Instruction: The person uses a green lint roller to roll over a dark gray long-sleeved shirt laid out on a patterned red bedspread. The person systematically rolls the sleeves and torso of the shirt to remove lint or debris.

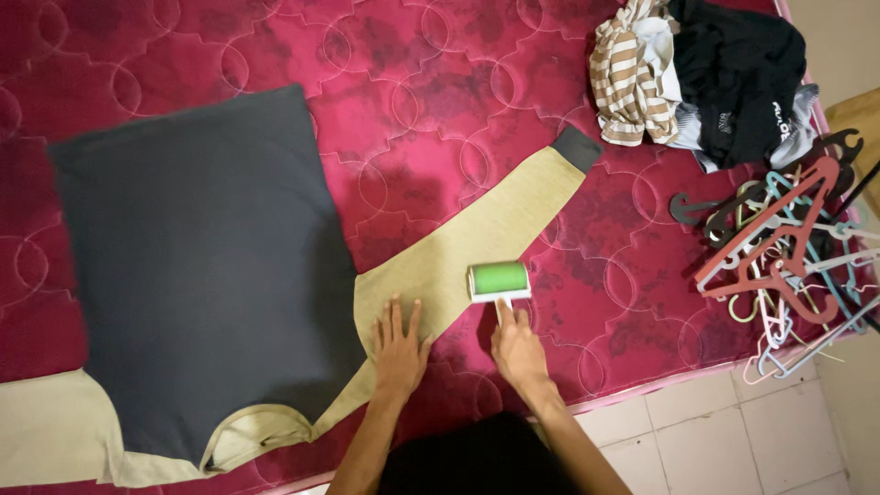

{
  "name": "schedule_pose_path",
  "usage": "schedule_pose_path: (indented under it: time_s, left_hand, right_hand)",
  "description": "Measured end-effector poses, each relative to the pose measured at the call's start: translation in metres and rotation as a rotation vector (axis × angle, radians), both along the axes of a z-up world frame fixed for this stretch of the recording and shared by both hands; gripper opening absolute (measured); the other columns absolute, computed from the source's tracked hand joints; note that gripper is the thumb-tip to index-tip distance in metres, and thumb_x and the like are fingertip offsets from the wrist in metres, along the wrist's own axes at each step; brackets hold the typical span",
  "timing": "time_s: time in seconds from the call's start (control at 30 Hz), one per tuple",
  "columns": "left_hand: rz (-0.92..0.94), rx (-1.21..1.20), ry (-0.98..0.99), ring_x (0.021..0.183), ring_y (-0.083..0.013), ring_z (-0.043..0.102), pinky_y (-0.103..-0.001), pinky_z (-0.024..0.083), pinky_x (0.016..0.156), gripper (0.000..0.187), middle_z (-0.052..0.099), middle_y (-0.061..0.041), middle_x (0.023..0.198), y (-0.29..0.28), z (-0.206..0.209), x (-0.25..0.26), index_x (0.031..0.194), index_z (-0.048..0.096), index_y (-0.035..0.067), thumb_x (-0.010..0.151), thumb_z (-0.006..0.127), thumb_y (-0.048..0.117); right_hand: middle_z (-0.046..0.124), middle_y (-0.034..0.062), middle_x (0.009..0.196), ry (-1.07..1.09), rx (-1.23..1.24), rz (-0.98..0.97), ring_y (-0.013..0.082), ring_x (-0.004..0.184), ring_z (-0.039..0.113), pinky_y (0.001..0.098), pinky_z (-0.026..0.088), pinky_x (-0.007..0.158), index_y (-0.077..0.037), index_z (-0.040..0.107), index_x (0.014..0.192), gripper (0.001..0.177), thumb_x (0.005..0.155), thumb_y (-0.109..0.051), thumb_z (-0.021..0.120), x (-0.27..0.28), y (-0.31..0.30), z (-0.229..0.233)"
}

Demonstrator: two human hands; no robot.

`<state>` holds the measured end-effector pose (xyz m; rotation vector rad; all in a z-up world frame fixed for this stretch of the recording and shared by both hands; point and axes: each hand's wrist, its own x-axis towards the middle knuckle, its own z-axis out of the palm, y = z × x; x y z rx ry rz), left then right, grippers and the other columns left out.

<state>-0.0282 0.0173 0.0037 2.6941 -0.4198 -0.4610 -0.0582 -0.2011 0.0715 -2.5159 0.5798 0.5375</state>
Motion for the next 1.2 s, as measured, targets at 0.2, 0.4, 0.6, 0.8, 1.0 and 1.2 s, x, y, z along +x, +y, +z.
schedule_pose_path:
  time_s: [0.2,0.4,0.6,0.8,1.0,1.2]
  left_hand:
    - [-0.015,0.002,-0.030,0.153,-0.0410,0.015,-0.062,0.015,0.121,0.075,0.013,-0.022,0.166,0.002,-0.012,-0.002,0.159,0.027,0.016,0.096,0.059,0.039]
    - [-0.012,-0.023,0.001,0.153,-0.0407,0.014,-0.061,0.014,0.121,0.076,0.013,-0.021,0.167,0.003,-0.010,-0.002,0.160,0.027,0.016,0.095,0.059,0.039]
    - [-0.007,-0.024,0.029,0.153,-0.0407,0.013,-0.061,0.014,0.121,0.076,0.012,-0.021,0.167,0.004,-0.007,0.001,0.159,0.027,0.016,0.095,0.062,0.038]
    - [-0.020,-0.008,0.063,0.154,-0.0407,0.012,-0.059,0.014,0.122,0.079,0.011,-0.021,0.168,0.005,-0.005,0.003,0.160,0.026,0.017,0.094,0.063,0.035]
    - [-0.021,0.006,0.053,0.153,-0.0404,0.012,-0.060,0.014,0.122,0.079,0.011,-0.020,0.167,0.005,-0.004,0.003,0.160,0.025,0.018,0.094,0.063,0.037]
    - [-0.026,-0.006,0.024,0.153,-0.0396,0.012,-0.060,0.013,0.120,0.077,0.012,-0.019,0.167,0.006,-0.006,0.004,0.160,0.025,0.018,0.095,0.062,0.039]
  right_hand:
    - [0.055,0.0295,0.128,-0.019,-0.008,-0.040,0.0516,0.096,0.067,0.0578,0.057,0.086,-0.013,0.046,0.148,0.059,0.091,-0.016,0.060,-0.018,0.002,0.028]
    - [0.056,0.0285,0.129,0.003,0.014,-0.051,0.0509,0.095,0.069,0.0566,0.059,0.085,-0.013,0.045,0.149,0.056,0.095,-0.016,0.057,0.008,0.014,0.051]
    - [0.052,0.0338,0.132,-0.012,0.028,0.057,0.0550,0.099,0.067,0.0579,0.057,0.088,-0.006,0.042,0.151,0.061,0.093,-0.011,0.061,0.046,0.022,0.019]
    - [0.048,0.0319,0.139,-0.025,0.016,0.077,0.0552,0.103,0.065,0.0562,0.056,0.093,-0.006,0.037,0.153,0.079,0.081,-0.001,0.066,0.089,0.018,-0.005]
    - [0.051,0.0310,0.136,-0.039,0.043,0.050,0.0533,0.106,0.065,0.0557,0.055,0.095,-0.008,0.038,0.155,0.076,0.084,-0.003,0.065,0.104,0.021,-0.004]
    - [0.055,0.0311,0.130,-0.052,0.009,0.068,0.0533,0.107,0.064,0.0575,0.054,0.092,-0.006,0.042,0.150,0.065,0.088,-0.005,0.062,0.089,0.018,-0.005]
